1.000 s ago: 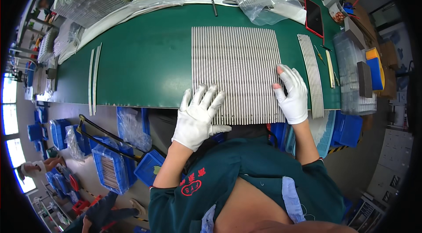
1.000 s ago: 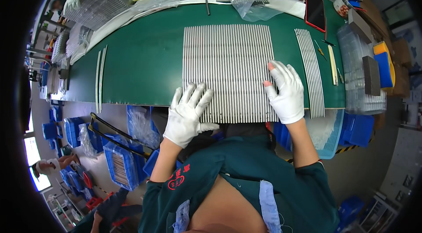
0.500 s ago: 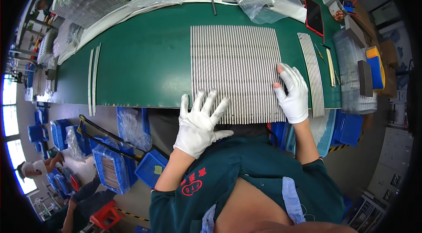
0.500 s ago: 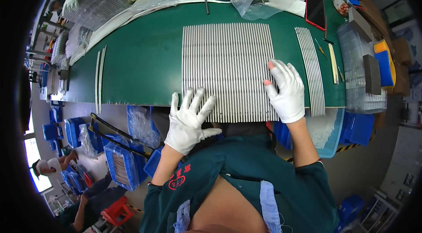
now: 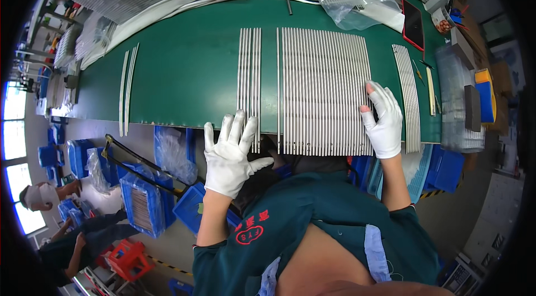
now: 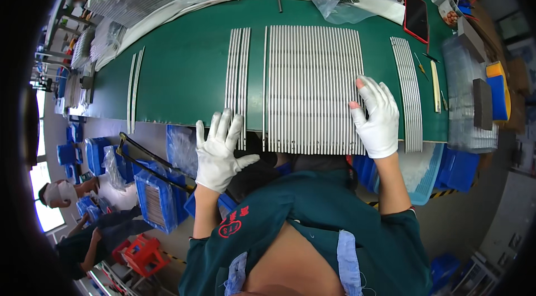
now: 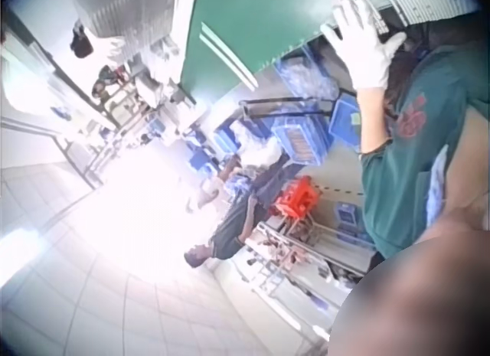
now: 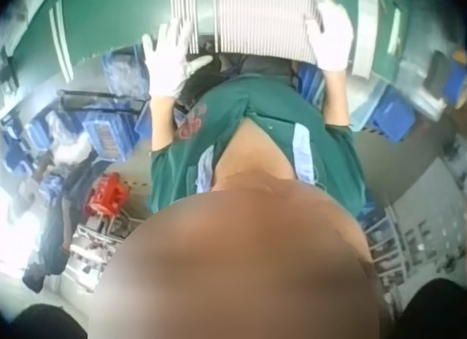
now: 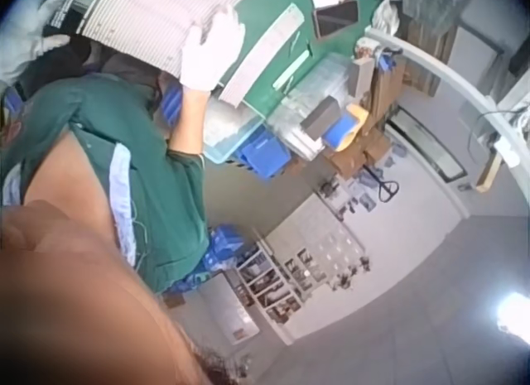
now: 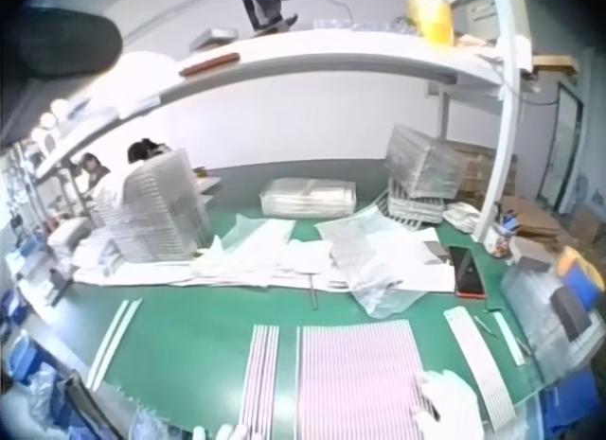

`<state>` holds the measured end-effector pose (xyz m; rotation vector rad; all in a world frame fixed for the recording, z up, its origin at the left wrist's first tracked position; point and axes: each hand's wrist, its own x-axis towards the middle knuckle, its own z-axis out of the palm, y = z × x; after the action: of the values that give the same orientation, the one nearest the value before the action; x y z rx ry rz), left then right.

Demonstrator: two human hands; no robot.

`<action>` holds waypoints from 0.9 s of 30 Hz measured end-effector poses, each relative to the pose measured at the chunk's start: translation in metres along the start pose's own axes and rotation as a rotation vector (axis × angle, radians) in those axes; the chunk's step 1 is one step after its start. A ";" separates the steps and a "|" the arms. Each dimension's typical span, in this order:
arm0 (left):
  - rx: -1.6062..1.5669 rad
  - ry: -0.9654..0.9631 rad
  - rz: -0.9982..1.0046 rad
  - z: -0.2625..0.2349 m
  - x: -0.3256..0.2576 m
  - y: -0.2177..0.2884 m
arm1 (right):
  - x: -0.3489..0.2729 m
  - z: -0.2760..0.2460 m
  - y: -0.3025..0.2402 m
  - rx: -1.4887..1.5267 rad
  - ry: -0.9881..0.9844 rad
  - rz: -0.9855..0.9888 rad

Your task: Aligning and arranging thin metal rods on a workbench for inspection or sorting.

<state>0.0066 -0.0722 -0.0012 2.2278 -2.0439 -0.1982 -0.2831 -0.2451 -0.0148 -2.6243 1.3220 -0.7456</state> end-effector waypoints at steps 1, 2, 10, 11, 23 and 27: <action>-0.014 0.001 -0.003 0.000 0.001 0.001 | 0.000 0.000 0.000 -0.009 0.001 0.002; -0.012 -0.002 0.013 0.001 0.002 0.003 | -0.001 0.000 0.000 -0.010 0.001 0.003; -0.093 -0.047 0.203 0.002 0.014 0.034 | 0.000 0.000 -0.001 -0.001 -0.001 -0.004; -0.103 -0.077 0.210 0.000 0.016 0.037 | 0.001 0.000 -0.002 -0.004 -0.002 -0.006; -0.022 0.036 0.056 -0.001 -0.004 0.004 | -0.001 0.001 0.001 0.004 0.026 -0.022; 0.050 0.006 -0.074 0.001 -0.017 -0.009 | 0.002 0.000 -0.001 0.009 0.029 -0.023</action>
<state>0.0135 -0.0546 -0.0029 2.3323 -1.9865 -0.1482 -0.2812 -0.2455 -0.0141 -2.6359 1.2943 -0.7936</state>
